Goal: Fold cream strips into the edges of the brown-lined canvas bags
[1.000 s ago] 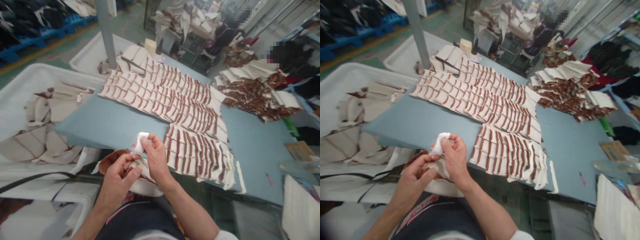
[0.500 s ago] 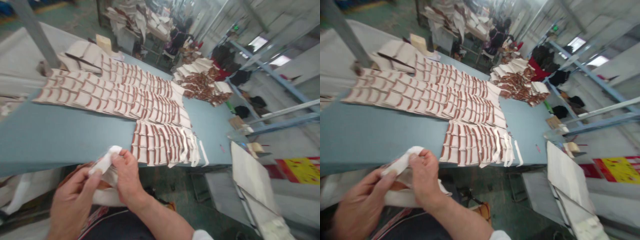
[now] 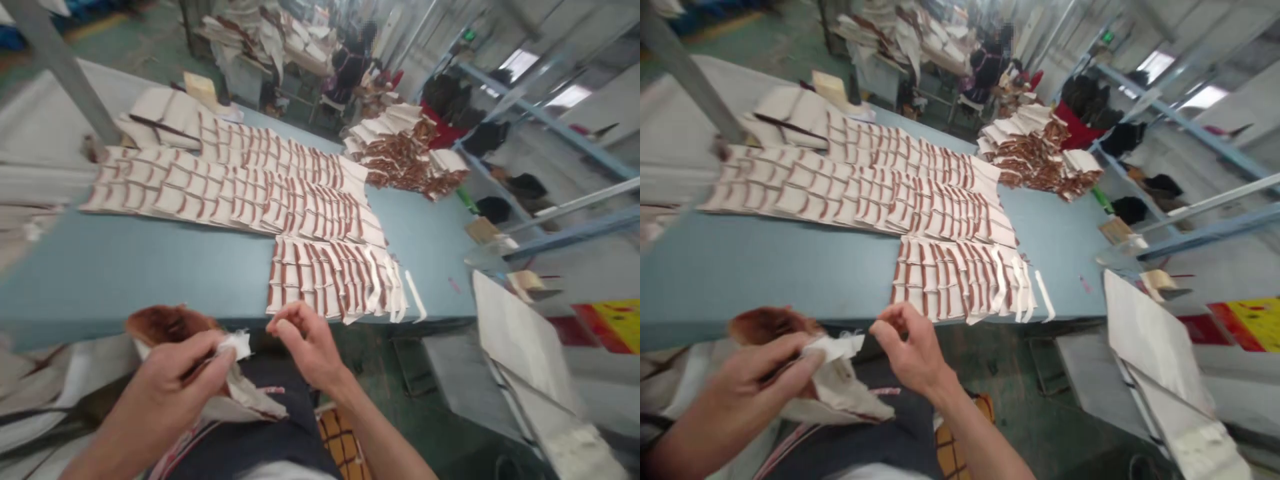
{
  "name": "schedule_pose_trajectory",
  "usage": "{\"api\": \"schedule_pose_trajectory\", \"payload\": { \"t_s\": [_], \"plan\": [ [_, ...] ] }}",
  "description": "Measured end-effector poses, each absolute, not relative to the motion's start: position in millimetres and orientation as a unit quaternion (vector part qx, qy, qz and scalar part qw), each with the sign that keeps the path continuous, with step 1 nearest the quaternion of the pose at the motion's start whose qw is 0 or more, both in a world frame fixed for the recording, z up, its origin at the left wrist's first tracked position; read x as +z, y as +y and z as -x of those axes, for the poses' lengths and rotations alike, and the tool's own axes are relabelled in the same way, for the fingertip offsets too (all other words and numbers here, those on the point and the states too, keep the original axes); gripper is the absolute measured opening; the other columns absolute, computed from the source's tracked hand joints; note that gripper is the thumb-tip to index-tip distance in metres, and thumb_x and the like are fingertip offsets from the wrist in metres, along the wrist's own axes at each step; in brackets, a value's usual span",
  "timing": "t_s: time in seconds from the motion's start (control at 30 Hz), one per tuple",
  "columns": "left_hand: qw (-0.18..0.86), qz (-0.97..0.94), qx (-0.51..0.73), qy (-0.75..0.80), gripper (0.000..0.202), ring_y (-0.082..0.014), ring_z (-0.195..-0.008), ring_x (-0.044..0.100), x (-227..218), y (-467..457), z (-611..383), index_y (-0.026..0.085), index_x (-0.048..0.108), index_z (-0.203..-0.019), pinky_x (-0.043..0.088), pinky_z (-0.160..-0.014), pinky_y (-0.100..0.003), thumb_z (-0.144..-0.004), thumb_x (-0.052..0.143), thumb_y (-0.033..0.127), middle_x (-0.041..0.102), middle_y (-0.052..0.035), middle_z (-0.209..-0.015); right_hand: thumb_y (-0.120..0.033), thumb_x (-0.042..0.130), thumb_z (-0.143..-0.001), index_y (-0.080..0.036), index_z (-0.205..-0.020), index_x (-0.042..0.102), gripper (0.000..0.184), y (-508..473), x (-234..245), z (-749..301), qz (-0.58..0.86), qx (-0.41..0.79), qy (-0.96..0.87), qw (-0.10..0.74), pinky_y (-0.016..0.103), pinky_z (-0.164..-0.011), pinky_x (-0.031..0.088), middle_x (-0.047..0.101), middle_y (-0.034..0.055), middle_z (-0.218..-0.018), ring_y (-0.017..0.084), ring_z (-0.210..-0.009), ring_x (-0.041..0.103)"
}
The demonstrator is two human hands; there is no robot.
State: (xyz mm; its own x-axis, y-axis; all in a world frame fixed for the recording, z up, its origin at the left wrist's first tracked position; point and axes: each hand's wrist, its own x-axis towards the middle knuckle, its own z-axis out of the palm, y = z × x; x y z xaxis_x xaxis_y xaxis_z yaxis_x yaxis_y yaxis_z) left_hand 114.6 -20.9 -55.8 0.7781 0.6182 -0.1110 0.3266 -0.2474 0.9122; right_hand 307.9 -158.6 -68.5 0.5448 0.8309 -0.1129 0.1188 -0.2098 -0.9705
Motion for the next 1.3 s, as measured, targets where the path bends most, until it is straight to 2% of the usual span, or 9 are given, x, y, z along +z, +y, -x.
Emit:
{"api": "schedule_pose_trajectory", "payload": {
  "t_s": [0.07, 0.13, 0.3, 0.5, 0.63, 0.77, 0.97, 1.13, 1.3],
  "plan": [
    [0.547, -0.782, 0.107, 0.278, 0.043, -0.0142, -0.055, 0.063, -42.7, -17.5, -116.5, 0.021, 0.069, -0.073, 0.046, -0.053, -0.02, -0.105, 0.058, 0.047, 0.069, 0.0025, -0.062, -0.054, 0.068, -0.104, -0.02, -0.127, 0.072, 0.041, -146.4, -56.9, -314.9, 0.622, 0.319, -0.46, 0.547, 0.039, -0.109, 0.055, 0.08, 0.0123, -0.126, 0.024, -0.118, 0.074],
    [0.558, -0.782, 0.103, 0.258, 0.043, -0.0129, -0.054, 0.061, -34.0, -15.0, -117.3, 0.021, 0.068, -0.071, 0.044, -0.052, -0.019, -0.105, 0.056, 0.045, 0.068, 0.003, -0.062, -0.057, 0.065, -0.106, -0.019, -0.135, 0.067, 0.048, -127.6, -48.8, -316.1, 0.533, 0.346, -0.548, 0.544, 0.04, -0.113, 0.054, 0.078, 0.0135, -0.132, 0.025, -0.125, 0.072],
    [0.523, -0.795, 0.13, 0.279, 0.037, -0.012, -0.051, 0.055, -22.1, -15.3, -108.3, 0.019, 0.068, -0.068, 0.04, -0.051, -0.02, -0.099, 0.055, 0.036, 0.062, 0.0033, -0.058, -0.057, 0.067, -0.105, -0.022, -0.099, 0.072, 0.036, -86.1, -39.3, -309.3, 0.484, 0.377, -0.632, 0.473, 0.038, -0.095, 0.055, 0.076, 0.0047, -0.095, 0.021, -0.091, 0.071],
    [0.511, -0.776, 0.154, 0.335, 0.038, -0.0151, -0.051, 0.06, -12.2, -15.1, -101.2, 0.02, 0.072, -0.066, 0.043, -0.051, -0.022, -0.096, 0.057, 0.038, 0.067, 0.0003, -0.057, -0.069, 0.068, -0.101, -0.023, -0.083, 0.067, 0.049, -70.5, -27.6, -306.3, 0.486, 0.451, -0.599, 0.45, 0.033, -0.083, 0.051, 0.071, 0.0013, -0.083, 0.019, -0.08, 0.064],
    [0.517, -0.767, 0.166, 0.342, 0.04, -0.0154, -0.051, 0.062, -10.6, -12.6, -96.6, 0.021, 0.073, -0.066, 0.045, -0.051, -0.021, -0.097, 0.059, 0.04, 0.069, 0.0002, -0.058, -0.085, 0.056, -0.1, -0.023, -0.081, 0.065, 0.064, -66.3, -30.3, -303.9, 0.482, 0.478, -0.59, 0.438, 0.033, -0.081, 0.05, 0.067, 0.0013, -0.08, 0.02, -0.078, 0.06],
    [0.508, -0.77, 0.178, 0.342, 0.04, -0.0137, -0.049, 0.06, -10.6, -10.1, -93.8, 0.021, 0.07, -0.063, 0.044, -0.049, -0.02, -0.098, 0.06, 0.039, 0.066, 0.0023, -0.055, -0.091, 0.044, -0.101, -0.024, -0.08, 0.061, 0.071, -61.6, -40.5, -298.5, 0.452, 0.538, -0.554, 0.446, 0.033, -0.077, 0.047, 0.062, 0.0021, -0.082, 0.02, -0.079, 0.057],
    [0.504, -0.775, 0.156, 0.346, 0.04, -0.0153, -0.053, 0.066, -13.2, -5.9, -93.0, 0.021, 0.075, -0.07, 0.047, -0.053, -0.021, -0.1, 0.058, 0.042, 0.072, 0.0013, -0.061, -0.097, 0.052, -0.093, -0.024, -0.099, 0.065, 0.074, -54.2, -46.6, -289.4, 0.426, 0.624, -0.471, 0.456, 0.026, -0.059, 0.039, 0.055, -0.0037, -0.076, 0.015, -0.064, 0.047],
    [0.467, -0.78, 0.175, 0.377, 0.042, -0.0131, -0.049, 0.054, -25.1, -6.8, -85.6, 0.022, 0.066, -0.065, 0.039, -0.05, -0.023, -0.1, 0.059, 0.044, 0.06, 0.004, -0.056, -0.097, 0.051, -0.092, -0.022, -0.081, 0.061, 0.076, -47.8, -41.5, -296.8, 0.469, 0.594, -0.503, 0.418, 0.026, -0.059, 0.034, 0.051, -0.0042, -0.07, 0.013, -0.064, 0.042],
    [0.461, -0.783, 0.165, 0.384, 0.038, -0.0136, -0.05, 0.053, -26.2, -5.9, -80.9, 0.021, 0.068, -0.067, 0.038, -0.051, -0.023, -0.096, 0.057, 0.042, 0.06, 0.0036, -0.056, -0.086, 0.076, -0.083, -0.02, -0.08, 0.064, 0.067, -38.5, -35.5, -304.9, 0.434, 0.647, -0.531, 0.333, 0.024, -0.06, 0.035, 0.054, -0.0049, -0.07, 0.012, -0.067, 0.044]
  ]
}}
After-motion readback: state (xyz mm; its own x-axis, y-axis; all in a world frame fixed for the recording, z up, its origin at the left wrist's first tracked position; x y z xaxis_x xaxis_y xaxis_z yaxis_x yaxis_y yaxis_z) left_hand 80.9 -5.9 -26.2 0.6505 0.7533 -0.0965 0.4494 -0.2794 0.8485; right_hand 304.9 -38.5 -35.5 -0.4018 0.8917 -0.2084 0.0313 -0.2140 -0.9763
